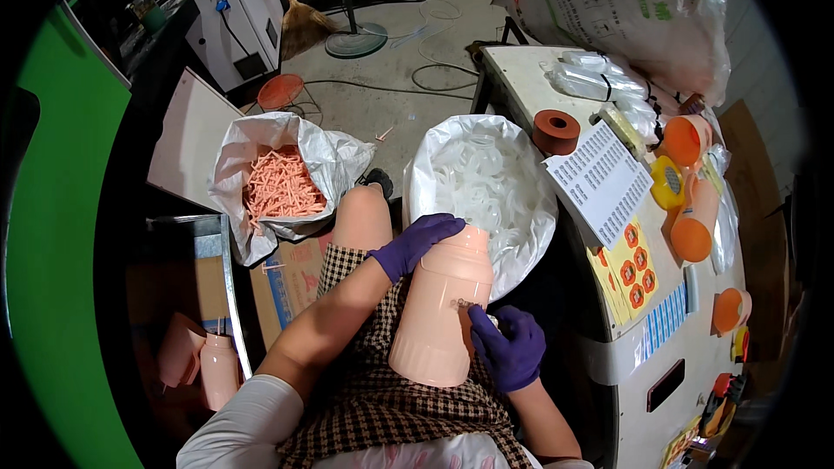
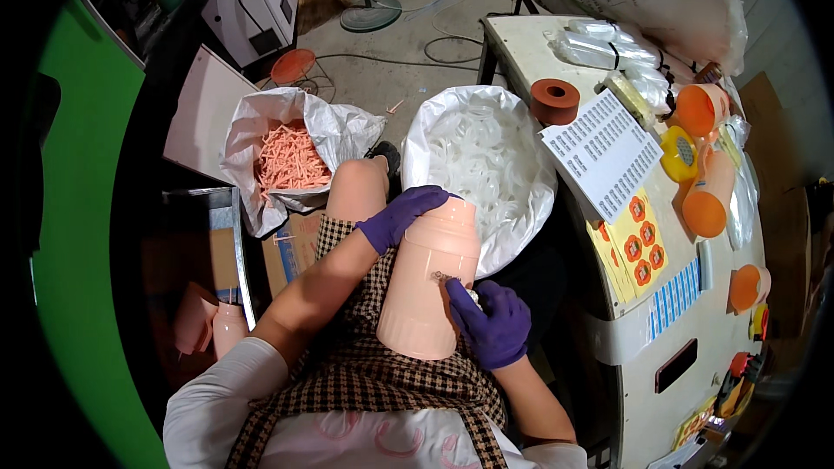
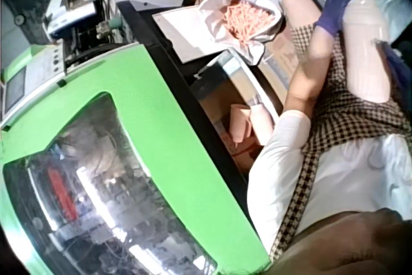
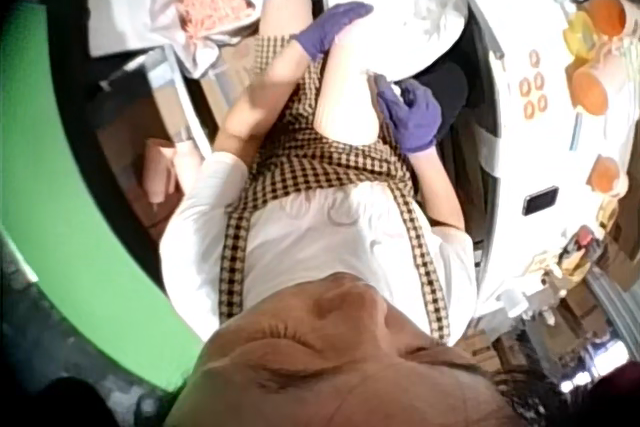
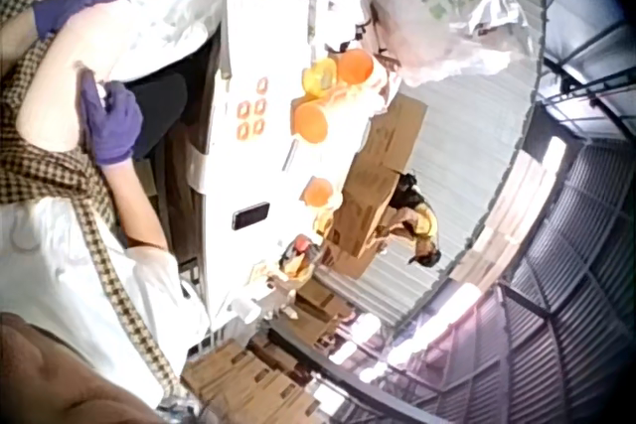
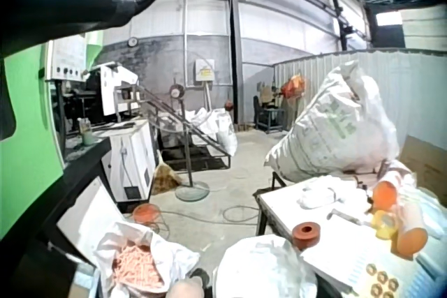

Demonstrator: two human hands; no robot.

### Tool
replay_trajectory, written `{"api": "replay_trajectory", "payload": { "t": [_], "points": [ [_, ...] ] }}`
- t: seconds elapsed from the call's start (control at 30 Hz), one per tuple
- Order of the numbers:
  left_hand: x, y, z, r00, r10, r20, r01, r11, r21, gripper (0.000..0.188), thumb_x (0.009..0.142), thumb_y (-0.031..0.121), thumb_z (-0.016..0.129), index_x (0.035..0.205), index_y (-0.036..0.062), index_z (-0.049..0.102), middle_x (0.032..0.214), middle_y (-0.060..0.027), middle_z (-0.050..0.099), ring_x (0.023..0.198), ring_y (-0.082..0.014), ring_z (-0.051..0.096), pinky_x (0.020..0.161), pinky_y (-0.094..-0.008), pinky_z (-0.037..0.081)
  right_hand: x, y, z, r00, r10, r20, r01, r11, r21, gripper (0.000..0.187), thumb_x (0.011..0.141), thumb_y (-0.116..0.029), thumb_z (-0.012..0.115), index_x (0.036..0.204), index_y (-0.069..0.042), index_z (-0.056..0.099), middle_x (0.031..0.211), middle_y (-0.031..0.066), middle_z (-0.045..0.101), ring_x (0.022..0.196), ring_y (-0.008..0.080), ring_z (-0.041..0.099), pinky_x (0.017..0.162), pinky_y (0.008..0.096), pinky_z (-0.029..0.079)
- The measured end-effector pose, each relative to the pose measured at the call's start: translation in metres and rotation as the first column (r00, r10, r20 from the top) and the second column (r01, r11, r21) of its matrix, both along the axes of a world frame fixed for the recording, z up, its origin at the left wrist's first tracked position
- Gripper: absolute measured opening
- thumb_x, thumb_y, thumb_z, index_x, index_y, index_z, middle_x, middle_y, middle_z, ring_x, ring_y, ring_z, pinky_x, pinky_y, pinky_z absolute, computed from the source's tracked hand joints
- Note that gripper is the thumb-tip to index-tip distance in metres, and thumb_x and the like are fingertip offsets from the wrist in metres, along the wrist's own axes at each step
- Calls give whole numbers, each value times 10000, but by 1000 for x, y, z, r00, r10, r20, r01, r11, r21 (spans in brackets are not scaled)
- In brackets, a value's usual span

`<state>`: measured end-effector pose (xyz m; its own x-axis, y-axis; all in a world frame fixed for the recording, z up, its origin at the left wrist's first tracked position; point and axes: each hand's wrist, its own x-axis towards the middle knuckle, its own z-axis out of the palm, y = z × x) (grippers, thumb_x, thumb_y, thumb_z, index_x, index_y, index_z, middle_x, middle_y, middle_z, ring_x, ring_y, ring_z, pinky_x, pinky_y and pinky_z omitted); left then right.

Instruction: The person picks up peach-colored plastic components from a box, applies stickers to their surface while holding them, and places the finished items on a table.

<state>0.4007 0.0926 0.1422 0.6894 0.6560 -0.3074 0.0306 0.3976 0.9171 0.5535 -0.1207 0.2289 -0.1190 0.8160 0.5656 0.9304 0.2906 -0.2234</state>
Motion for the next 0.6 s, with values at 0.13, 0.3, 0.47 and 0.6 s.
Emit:
{"api": "replay_trajectory", "payload": {
  "t": [0.13,0.3,0.47,0.6],
  "points": [
    [0,0,-2,999,-1,49,4,998,-63,351,1024,288,515,1113,-22,654,1037,-73,657,952,-129,588,901,-295,468,-2,1,0,1000,15,2,-15,1000,7,460,751,-174,789,1198,-244,704,924,25,547,666,179,530,570,316,441],
    [0,-1,0,999,12,-41,-7,993,122,327,1022,294,519,1050,-5,648,1037,-74,649,940,-127,586,892,-289,472,-3,10,0,999,33,37,-32,999,-25,495,764,-187,778,1244,-255,677,935,15,554,682,178,537,555,316,430],
    [-1,-3,2,1000,0,1,0,1000,13,348,1007,311,543,1079,-11,652,1055,-77,655,974,-141,595,913,-295,471,-2,2,1,980,-15,197,66,965,-255,541,852,-176,638,1370,-316,567,894,38,542,702,216,546,518,344,433],
    [-10,-6,5,993,10,117,-5,999,-43,347,962,288,624,1166,10,657,1101,-63,666,1025,-144,594,928,-286,463,37,-21,-3,892,-161,423,333,866,-373,555,852,-171,611,1376,-340,547,844,75,518,711,266,568,500,395,459]
  ]
}}
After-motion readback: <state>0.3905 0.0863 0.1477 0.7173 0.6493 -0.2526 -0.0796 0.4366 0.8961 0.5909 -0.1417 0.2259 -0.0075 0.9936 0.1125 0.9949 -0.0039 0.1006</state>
